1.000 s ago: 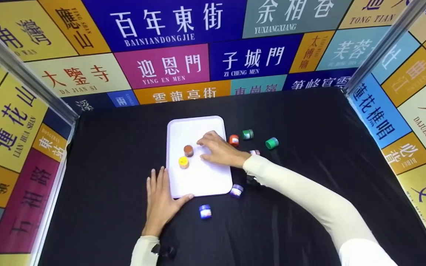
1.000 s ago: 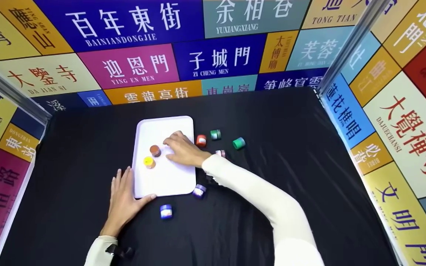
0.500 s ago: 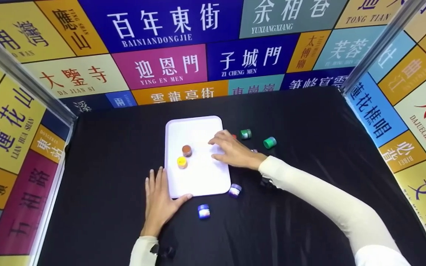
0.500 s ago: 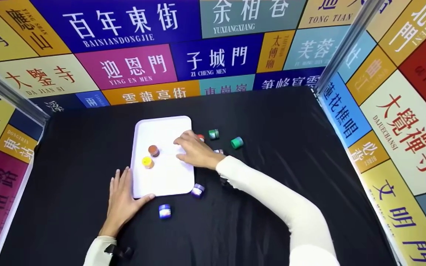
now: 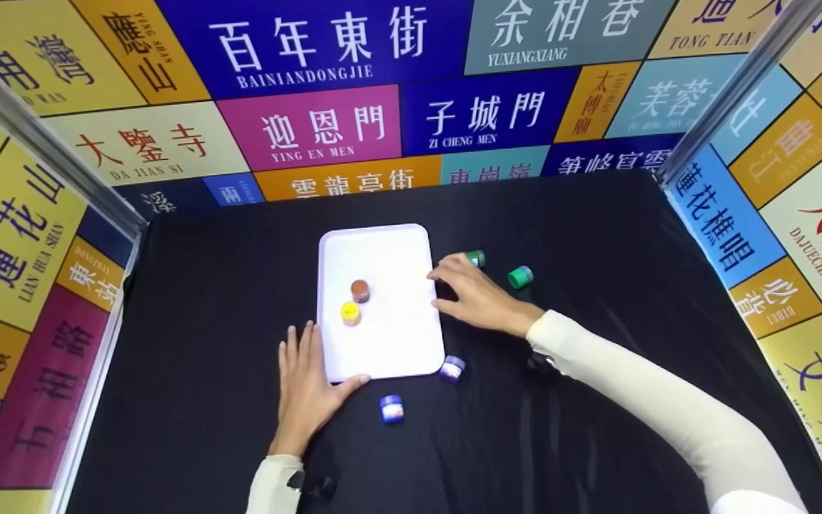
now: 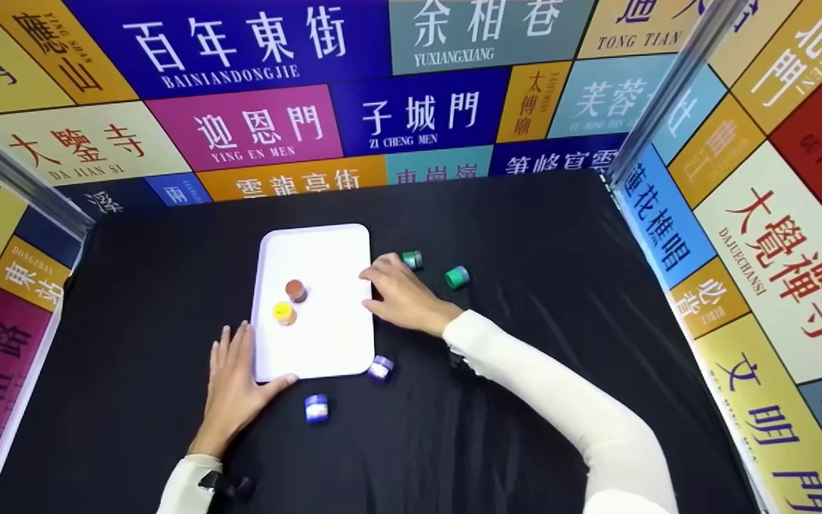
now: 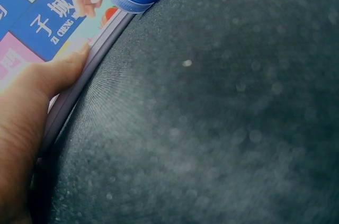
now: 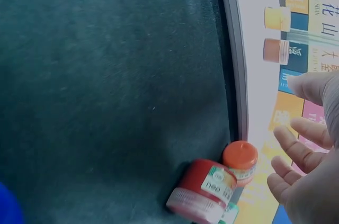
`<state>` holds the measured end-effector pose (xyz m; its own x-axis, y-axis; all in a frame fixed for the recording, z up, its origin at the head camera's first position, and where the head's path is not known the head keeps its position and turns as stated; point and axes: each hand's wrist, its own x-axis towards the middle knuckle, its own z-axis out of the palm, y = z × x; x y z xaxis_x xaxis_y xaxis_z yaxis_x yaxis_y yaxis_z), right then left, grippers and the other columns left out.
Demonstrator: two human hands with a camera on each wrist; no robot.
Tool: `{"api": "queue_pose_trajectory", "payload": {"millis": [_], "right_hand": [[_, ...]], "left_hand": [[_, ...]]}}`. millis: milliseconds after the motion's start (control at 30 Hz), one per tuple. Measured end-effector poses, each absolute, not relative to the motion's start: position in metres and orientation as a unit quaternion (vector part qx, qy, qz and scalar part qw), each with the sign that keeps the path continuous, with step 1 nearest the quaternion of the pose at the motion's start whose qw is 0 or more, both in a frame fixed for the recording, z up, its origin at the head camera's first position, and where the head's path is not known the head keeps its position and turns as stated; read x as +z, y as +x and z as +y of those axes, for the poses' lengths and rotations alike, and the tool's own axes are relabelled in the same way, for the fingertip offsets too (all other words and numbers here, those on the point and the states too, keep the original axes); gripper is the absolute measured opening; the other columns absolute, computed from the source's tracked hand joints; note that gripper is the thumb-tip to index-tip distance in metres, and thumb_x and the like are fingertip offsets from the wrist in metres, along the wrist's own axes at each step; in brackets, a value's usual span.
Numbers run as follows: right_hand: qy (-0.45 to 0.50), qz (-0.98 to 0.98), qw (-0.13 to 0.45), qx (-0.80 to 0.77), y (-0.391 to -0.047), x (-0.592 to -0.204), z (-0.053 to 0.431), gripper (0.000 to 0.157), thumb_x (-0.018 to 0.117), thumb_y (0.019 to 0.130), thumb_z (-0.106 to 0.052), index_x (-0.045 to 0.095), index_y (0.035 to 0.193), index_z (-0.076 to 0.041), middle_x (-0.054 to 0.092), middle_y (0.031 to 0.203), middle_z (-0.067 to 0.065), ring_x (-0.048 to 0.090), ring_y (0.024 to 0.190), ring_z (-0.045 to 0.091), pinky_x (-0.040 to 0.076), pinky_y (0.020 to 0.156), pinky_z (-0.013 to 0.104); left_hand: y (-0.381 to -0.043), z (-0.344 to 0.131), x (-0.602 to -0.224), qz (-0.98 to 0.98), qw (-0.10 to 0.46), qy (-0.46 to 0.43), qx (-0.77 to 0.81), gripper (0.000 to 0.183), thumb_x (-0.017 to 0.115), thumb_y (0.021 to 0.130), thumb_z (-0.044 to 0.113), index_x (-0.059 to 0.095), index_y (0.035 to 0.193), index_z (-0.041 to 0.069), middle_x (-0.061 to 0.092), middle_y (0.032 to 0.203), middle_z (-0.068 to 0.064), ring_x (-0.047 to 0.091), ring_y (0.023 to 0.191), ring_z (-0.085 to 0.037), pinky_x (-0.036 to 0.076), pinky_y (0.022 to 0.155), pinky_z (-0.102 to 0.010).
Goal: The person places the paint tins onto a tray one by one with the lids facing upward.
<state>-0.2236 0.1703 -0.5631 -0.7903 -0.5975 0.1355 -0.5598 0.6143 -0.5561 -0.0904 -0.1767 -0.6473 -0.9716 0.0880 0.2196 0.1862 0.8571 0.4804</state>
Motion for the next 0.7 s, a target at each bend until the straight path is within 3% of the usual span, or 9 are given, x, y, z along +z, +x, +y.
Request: {"api": "queue_pose_trajectory", "payload": {"millis": [200,700], "right_hand": [[-0.315,0.901,0.027,-0.296,-0.217,-0.562,0.182,0.045,0.082,0.101,-0.019,0.07,0.139,0.002,0.067,0.143,0.017,0.05,0.139,0.035,0.048,0.119,0.05],[-0.302,0.903,0.008,-0.307,-0.202,-0.573,0.207,0.044,0.086,0.097,-0.019,0.072,0.134,0.002,0.069,0.136,0.016,0.052,0.135,0.036,0.05,0.114,0.05]], "left_hand": [[-0.09,-0.176,-0.648,-0.959,0.095,-0.07,-0.257,0.13,0.083,0.08,0.076,0.034,0.168,-0.007,0.032,0.175,-0.029,0.015,0.166,-0.053,0.007,0.136,-0.065],[-0.09,-0.176,-0.647,-0.959,0.089,-0.069,-0.261,0.13,0.084,0.08,0.074,0.033,0.168,-0.007,0.03,0.176,-0.029,0.013,0.166,-0.053,0.004,0.136,-0.064]]}}
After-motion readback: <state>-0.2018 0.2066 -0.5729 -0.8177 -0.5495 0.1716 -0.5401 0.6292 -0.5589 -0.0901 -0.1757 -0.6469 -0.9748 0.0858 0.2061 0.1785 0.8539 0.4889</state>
